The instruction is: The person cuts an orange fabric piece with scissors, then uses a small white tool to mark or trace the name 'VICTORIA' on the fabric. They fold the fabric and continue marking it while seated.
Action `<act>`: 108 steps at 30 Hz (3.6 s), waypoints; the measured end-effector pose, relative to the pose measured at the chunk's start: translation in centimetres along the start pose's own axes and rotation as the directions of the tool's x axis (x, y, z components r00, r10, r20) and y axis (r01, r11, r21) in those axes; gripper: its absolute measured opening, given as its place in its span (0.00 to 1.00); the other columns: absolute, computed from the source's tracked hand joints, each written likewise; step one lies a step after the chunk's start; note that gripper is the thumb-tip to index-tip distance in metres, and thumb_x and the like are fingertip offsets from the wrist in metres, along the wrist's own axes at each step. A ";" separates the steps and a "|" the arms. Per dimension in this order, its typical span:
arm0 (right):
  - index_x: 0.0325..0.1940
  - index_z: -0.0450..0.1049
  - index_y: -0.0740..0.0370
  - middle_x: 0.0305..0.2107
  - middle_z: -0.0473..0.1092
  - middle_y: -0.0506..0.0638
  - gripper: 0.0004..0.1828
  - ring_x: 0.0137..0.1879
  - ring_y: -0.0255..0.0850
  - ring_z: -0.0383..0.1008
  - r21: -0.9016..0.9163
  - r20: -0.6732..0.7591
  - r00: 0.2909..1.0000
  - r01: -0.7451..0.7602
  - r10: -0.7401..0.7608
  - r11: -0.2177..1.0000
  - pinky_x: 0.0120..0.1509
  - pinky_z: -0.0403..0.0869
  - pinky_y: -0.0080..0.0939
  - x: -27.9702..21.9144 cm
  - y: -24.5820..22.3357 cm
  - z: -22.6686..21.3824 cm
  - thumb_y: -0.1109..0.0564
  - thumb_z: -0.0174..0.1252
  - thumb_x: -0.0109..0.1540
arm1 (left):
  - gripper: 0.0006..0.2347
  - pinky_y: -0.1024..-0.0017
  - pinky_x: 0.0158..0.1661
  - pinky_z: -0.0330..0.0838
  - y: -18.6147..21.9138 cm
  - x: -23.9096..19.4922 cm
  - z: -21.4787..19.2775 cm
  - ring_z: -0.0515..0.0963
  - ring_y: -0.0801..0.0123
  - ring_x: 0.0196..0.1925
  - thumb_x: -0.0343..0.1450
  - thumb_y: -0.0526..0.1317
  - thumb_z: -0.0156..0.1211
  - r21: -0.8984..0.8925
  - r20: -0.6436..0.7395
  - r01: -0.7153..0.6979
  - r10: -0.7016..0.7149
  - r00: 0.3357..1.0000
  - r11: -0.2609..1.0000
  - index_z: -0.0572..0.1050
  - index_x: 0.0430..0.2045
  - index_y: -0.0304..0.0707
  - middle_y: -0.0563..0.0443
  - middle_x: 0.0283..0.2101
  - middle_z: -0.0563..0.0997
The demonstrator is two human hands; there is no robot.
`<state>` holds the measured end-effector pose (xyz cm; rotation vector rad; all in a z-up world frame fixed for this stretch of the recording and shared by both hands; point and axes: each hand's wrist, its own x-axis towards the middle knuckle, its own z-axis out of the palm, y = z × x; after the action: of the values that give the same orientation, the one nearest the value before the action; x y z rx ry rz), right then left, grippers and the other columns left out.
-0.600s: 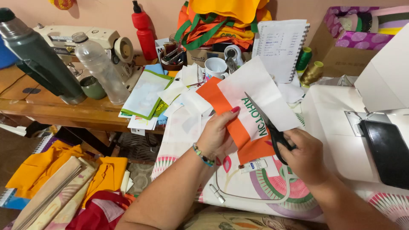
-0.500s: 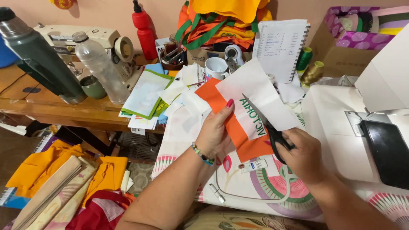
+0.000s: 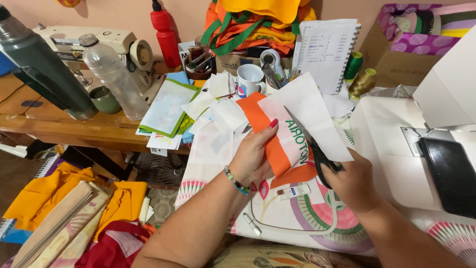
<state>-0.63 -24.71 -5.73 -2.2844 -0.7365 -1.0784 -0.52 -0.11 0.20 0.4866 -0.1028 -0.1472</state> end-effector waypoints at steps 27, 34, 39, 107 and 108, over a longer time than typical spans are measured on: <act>0.63 0.77 0.49 0.48 0.77 0.50 0.42 0.39 0.37 0.77 0.104 0.354 0.926 -0.173 0.127 0.979 0.36 0.70 0.34 2.0 -1.8 -3.5 0.71 0.59 0.45 | 0.24 0.66 0.43 0.82 7.9 -1.2 3.0 0.85 0.56 0.41 0.73 0.55 0.48 0.643 -0.179 0.362 -0.327 0.928 0.675 0.80 0.39 0.29 0.38 0.41 0.85; 0.64 0.76 0.57 0.44 0.77 0.56 0.49 0.46 0.51 0.77 0.032 0.266 0.963 0.036 -0.043 0.999 0.43 0.73 0.45 2.2 -2.1 -3.5 0.75 0.42 0.39 | 0.25 0.63 0.42 0.83 8.0 -1.3 3.4 0.85 0.53 0.42 0.71 0.56 0.50 0.527 -0.250 0.425 -0.344 0.905 0.736 0.79 0.44 0.27 0.35 0.44 0.85; 0.60 0.79 0.58 0.43 0.76 0.52 0.37 0.34 0.42 0.72 0.038 0.229 0.970 0.071 -0.078 0.997 0.42 0.74 0.41 2.3 -1.8 -3.4 0.76 0.57 0.48 | 0.22 0.75 0.55 0.76 8.1 -0.2 2.4 0.83 0.68 0.50 0.69 0.53 0.54 0.654 -0.288 0.338 -0.190 0.939 0.677 0.81 0.43 0.31 0.46 0.48 0.85; 0.58 0.82 0.54 0.34 0.79 0.58 0.29 0.43 0.52 0.82 0.343 0.395 0.878 -0.414 0.271 0.843 0.48 0.78 0.47 3.2 -5.0 -2.9 0.69 0.68 0.53 | 0.36 0.53 0.38 0.84 6.0 0.1 0.9 0.84 0.53 0.43 0.69 0.66 0.53 0.792 0.054 0.157 -0.324 0.944 0.590 0.77 0.44 0.18 0.28 0.40 0.82; 0.58 0.82 0.54 0.33 0.79 0.58 0.30 0.43 0.50 0.82 0.346 0.406 0.864 -0.445 0.296 0.826 0.48 0.78 0.47 2.7 -4.3 -2.6 0.70 0.69 0.52 | 0.36 0.54 0.38 0.84 5.9 0.6 0.3 0.84 0.53 0.43 0.70 0.66 0.52 0.800 0.054 0.152 -0.322 0.945 0.580 0.77 0.44 0.18 0.28 0.40 0.82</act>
<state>-3.44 -22.59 -1.22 -2.1111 -0.5407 -0.2984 0.74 4.81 3.25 1.3984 -0.3041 -0.4284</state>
